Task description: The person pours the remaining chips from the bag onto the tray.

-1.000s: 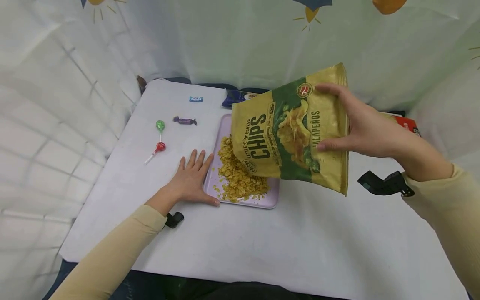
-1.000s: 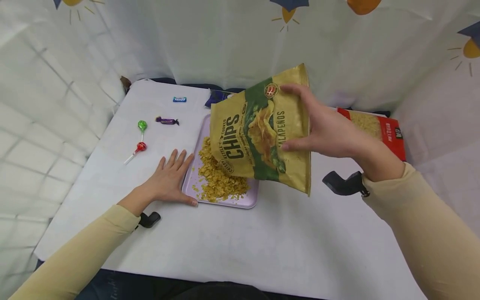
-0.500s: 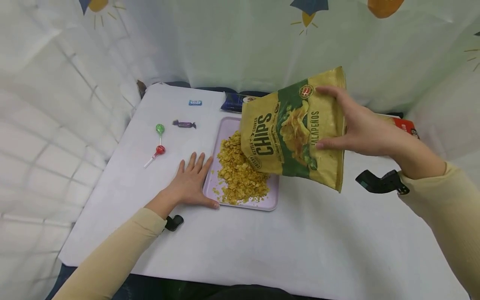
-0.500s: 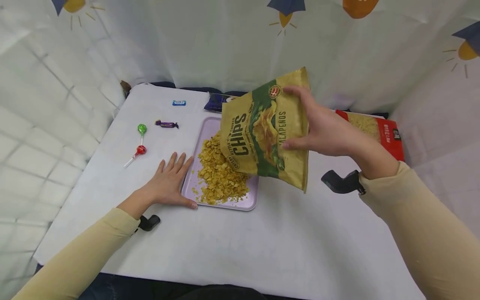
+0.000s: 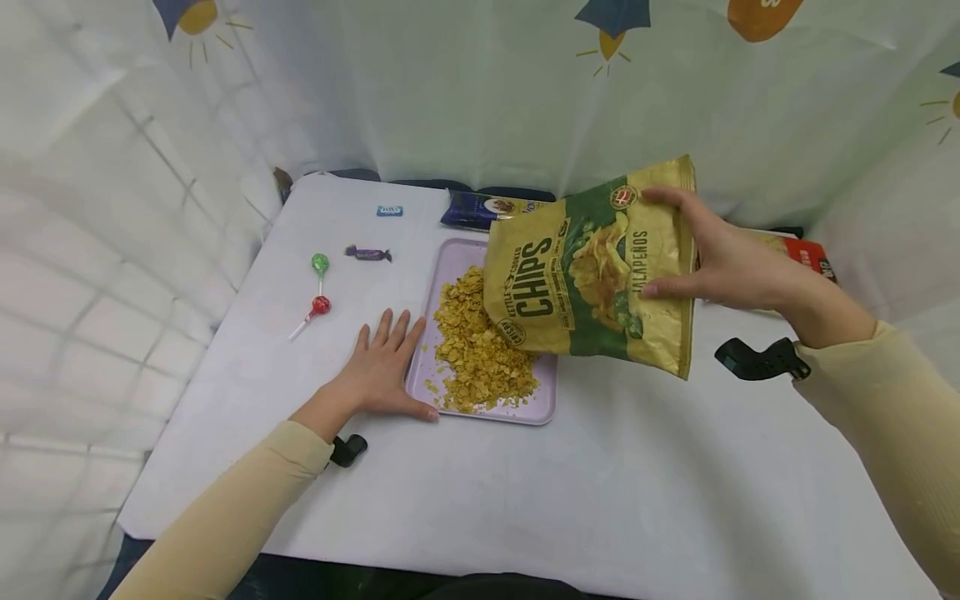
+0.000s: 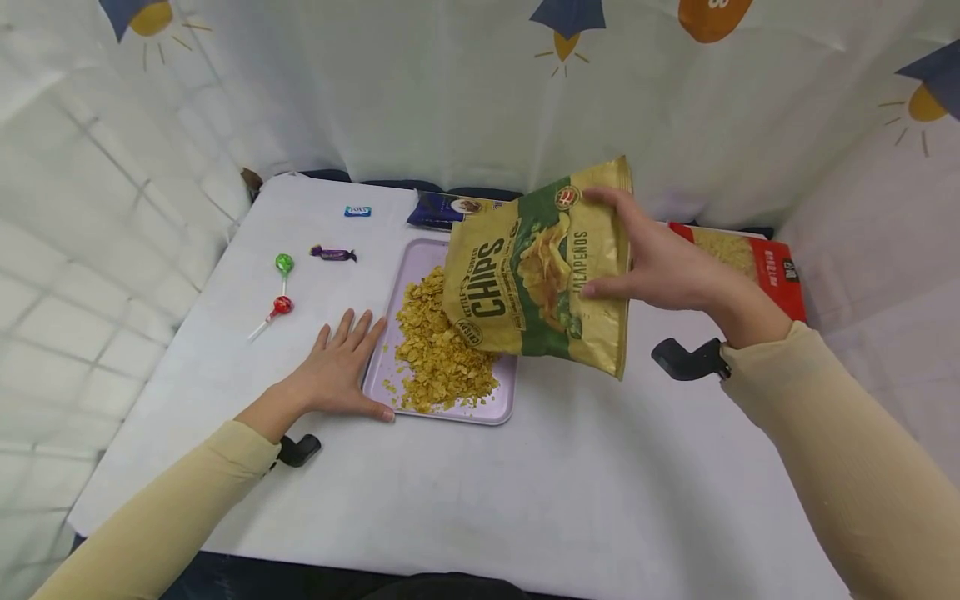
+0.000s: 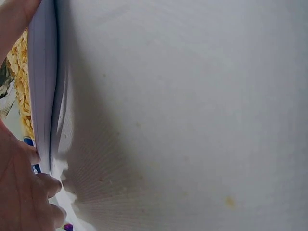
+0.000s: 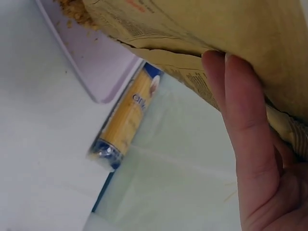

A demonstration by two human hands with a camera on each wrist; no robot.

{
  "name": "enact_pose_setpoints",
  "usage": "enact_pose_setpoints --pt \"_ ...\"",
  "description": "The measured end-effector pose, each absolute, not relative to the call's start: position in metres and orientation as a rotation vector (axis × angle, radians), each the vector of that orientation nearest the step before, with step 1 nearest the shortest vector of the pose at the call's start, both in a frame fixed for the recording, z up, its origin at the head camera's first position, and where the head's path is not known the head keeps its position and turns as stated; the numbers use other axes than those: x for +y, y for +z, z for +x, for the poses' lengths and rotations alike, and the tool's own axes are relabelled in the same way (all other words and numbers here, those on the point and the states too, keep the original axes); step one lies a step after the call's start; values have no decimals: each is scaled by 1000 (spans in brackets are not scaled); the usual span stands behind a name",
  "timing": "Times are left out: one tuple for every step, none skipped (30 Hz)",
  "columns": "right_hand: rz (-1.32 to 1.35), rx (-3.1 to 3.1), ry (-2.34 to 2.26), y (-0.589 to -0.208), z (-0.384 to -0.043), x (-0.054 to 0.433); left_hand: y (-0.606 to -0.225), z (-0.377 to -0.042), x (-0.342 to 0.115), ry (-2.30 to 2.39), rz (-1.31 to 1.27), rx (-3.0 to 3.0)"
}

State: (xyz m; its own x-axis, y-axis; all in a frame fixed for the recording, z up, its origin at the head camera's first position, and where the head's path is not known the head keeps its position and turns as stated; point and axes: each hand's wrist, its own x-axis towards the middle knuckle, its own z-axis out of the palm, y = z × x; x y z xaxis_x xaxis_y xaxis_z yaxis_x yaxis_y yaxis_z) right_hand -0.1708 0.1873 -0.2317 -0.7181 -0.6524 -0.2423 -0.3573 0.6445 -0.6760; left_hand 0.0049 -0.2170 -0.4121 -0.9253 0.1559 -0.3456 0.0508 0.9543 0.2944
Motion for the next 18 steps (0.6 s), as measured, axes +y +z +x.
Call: enact_pose_setpoints --pt "-789 2385 -854 -232 -171 187 -413 5 -217 393 149 2737" --pt "-788 2379 -862 -233 -171 187 -413 5 -217 390 150 2739" --pt "-784 2375 -870 -233 -172 187 -413 5 -217 388 150 2739" --pt "-782 2370 -879 -232 -172 187 -414 5 -218 390 151 2738" --pt "-774 2368 -884 -232 -172 187 -414 5 -218 391 152 2737" --pt "-769 2363 -890 -232 -172 187 -414 5 -218 390 152 2735" --pt "-762 2360 -894 -232 -172 187 -413 5 -217 389 152 2732" --pt "-756 2360 -896 -233 -172 187 -413 6 -217 393 153 2731" --pt "-750 2358 -900 -233 -172 188 -413 6 -217 397 154 2730" --pt "-743 2354 -905 -233 -172 188 -413 6 -217 399 155 2730" --pt "-735 2357 -903 -233 -173 189 -412 6 -217 399 153 2729" --pt "-734 2357 -905 -233 -173 189 -412 6 -217 399 154 2730" --pt "-732 2360 -902 -233 -174 190 -412 6 -217 399 153 2730" --pt "-735 2363 -898 -233 -175 190 -412 6 -217 400 152 2731" --pt "-738 2365 -900 -233 -176 190 -413 6 -217 401 152 2733" --pt "-744 2371 -903 -233 -177 191 -413 6 -217 401 151 2734" --pt "-753 2381 -902 -233 -177 191 -413 6 -216 402 149 2734" --pt "-766 2387 -902 -233 -178 191 -413 6 -216 402 148 2735"
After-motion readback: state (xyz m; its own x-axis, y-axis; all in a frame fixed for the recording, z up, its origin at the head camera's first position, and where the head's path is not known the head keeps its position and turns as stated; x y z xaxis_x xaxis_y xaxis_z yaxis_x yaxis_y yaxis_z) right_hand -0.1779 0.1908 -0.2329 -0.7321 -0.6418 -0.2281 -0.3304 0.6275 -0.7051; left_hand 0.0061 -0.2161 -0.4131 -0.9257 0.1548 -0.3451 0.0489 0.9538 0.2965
